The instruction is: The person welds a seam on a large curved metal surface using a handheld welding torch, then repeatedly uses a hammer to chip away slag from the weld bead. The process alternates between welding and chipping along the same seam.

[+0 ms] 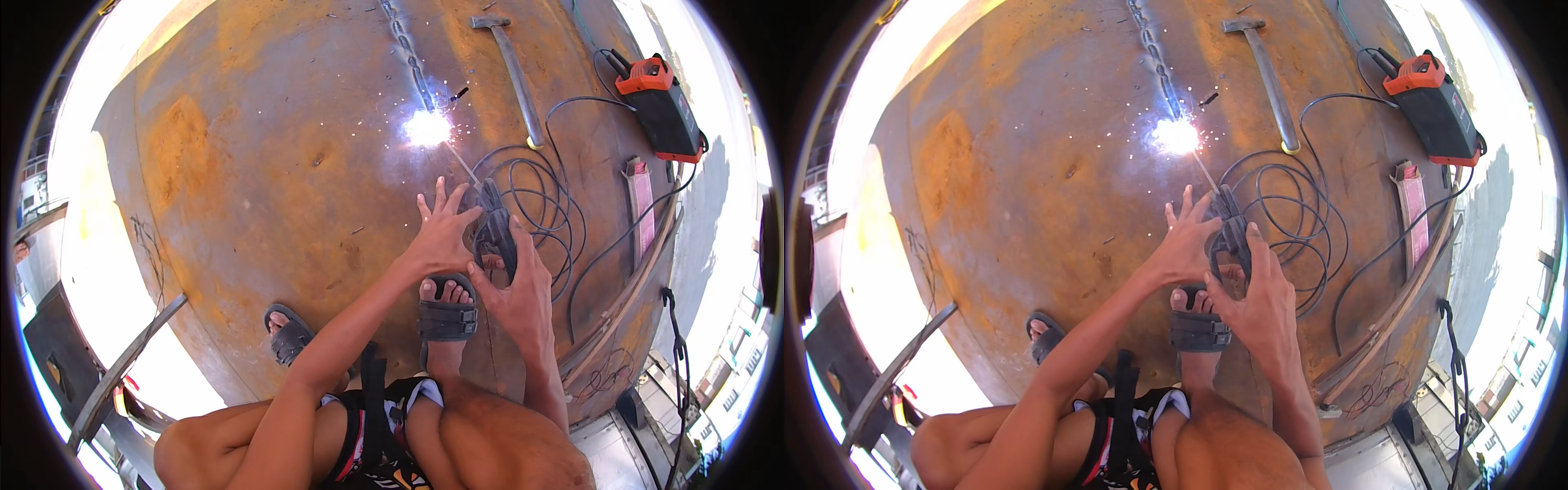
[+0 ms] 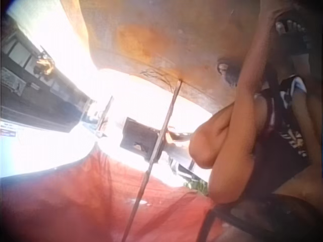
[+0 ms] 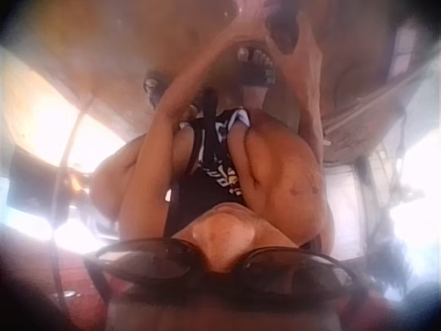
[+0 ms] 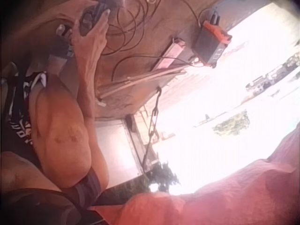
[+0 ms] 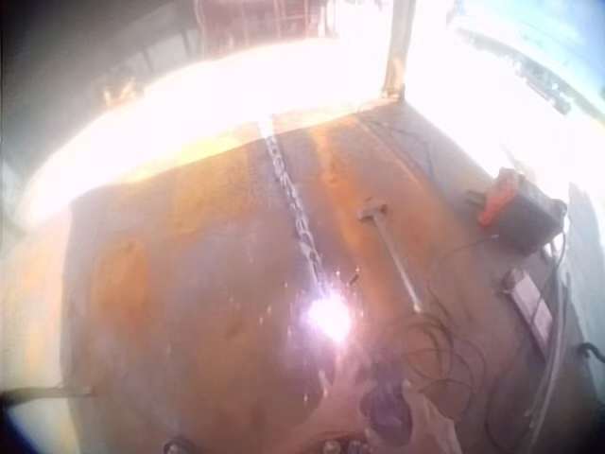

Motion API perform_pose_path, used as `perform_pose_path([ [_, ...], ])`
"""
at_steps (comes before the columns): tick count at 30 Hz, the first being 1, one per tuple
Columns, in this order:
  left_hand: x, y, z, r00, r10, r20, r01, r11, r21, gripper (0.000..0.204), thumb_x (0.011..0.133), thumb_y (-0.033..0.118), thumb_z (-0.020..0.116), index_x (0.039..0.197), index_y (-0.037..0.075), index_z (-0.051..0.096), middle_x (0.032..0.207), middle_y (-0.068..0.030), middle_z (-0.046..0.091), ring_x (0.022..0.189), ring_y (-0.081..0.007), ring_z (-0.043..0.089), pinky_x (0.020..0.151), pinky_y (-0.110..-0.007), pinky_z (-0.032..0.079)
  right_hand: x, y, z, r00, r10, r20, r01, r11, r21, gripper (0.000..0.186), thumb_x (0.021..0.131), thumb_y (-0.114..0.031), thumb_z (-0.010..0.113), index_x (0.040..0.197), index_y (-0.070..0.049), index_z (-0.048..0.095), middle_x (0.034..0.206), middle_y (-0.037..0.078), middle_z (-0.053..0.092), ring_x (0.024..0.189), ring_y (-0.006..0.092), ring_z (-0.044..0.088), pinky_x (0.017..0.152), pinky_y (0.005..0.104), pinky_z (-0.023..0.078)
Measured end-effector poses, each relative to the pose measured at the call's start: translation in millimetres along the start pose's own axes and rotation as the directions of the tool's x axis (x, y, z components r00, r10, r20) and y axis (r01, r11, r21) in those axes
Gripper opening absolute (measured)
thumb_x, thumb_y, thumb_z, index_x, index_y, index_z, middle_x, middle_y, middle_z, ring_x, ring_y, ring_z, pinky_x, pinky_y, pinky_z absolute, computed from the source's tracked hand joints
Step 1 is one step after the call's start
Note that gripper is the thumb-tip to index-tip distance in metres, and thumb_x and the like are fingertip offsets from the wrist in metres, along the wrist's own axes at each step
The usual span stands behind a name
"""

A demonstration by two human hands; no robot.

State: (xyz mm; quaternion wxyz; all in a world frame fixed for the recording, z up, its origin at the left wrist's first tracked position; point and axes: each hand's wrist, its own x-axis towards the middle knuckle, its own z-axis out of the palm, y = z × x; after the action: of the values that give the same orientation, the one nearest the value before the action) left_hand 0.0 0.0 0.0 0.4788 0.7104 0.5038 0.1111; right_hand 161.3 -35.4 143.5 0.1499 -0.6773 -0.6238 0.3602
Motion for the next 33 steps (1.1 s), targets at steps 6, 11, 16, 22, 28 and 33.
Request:
perform_pose_path([
  [6,0,-1,-2,0.999,0.011,-0.030,-0.012,1.000,-0.006,0.097,0.062,0.060,0.097,0.139,0.007,0.072,0.173,-0.0270,0.030,0.164,-0.0614,0.001,0.118,-0.090,0.005,1,1,2,1.000,0.014,0.006,-0.014,0.999,0.031,0.086,0.090,-0.030,0.085,0.157,0.007,0.046,0.131,0.030,0.068,0.112,0.0453,0.075,0.094,0.0515,0.060],
  [11,0,4,-5,1.000,0.001,-0.001,-0.002,1.000,-0.018,0.105,0.062,0.058,0.096,0.147,0.003,0.068,0.173,-0.0312,0.029,0.164,-0.0600,0.001,0.119,-0.089,0.005,0,1,1,1.000,0.012,0.000,-0.012,0.999,0.035,0.087,0.090,-0.029,0.086,0.158,0.007,0.046,0.129,0.029,0.070,0.110,0.0444,0.076,0.093,0.0509,0.060],
  [16,-2,-2,0,1.000,0.011,-0.028,-0.011,1.000,0.001,0.102,0.063,0.064,0.096,0.144,0.008,0.069,0.173,-0.0289,0.029,0.164,-0.0610,0.000,0.119,-0.089,0.004,0,-3,1,1.000,0.004,0.004,-0.004,1.000,0.028,0.086,0.090,-0.028,0.086,0.158,0.007,0.045,0.129,0.030,0.069,0.110,0.0441,0.076,0.094,0.0505,0.060],
  [22,-1,13,-13,0.998,-0.058,0.038,0.060,0.997,-0.055,0.105,0.065,0.053,0.091,0.155,0.009,0.062,0.175,-0.0299,0.028,0.164,-0.0612,0.007,0.124,-0.085,0.006,-5,4,5,0.992,0.059,-0.109,-0.037,0.980,0.193,0.097,0.086,-0.024,0.090,0.162,0.002,0.036,0.122,0.025,0.073,0.108,0.0357,0.078,0.093,0.0456,0.061],
  [28,0,18,-26,0.999,-0.021,-0.025,0.018,0.991,-0.130,0.099,0.070,0.049,0.087,0.156,0.008,0.061,0.175,-0.0292,0.029,0.163,-0.0611,0.010,0.124,-0.084,0.007,15,-20,-2,0.978,0.034,-0.208,0.039,0.941,0.337,0.087,0.083,-0.017,0.094,0.150,0.000,0.042,0.112,0.019,0.074,0.094,0.0230,0.077,0.085,0.0358,0.060],
  [33,2,19,-30,0.998,-0.058,-0.008,0.055,0.970,-0.235,0.093,0.079,0.052,0.081,0.159,0.010,0.058,0.176,-0.0298,0.027,0.163,-0.0619,0.010,0.125,-0.084,0.007,30,-23,-2,0.971,-0.028,-0.238,0.104,0.945,0.310,0.080,0.083,-0.016,0.094,0.145,0.000,0.045,0.107,0.016,0.076,0.087,0.0209,0.077,0.084,0.0351,0.060],
])
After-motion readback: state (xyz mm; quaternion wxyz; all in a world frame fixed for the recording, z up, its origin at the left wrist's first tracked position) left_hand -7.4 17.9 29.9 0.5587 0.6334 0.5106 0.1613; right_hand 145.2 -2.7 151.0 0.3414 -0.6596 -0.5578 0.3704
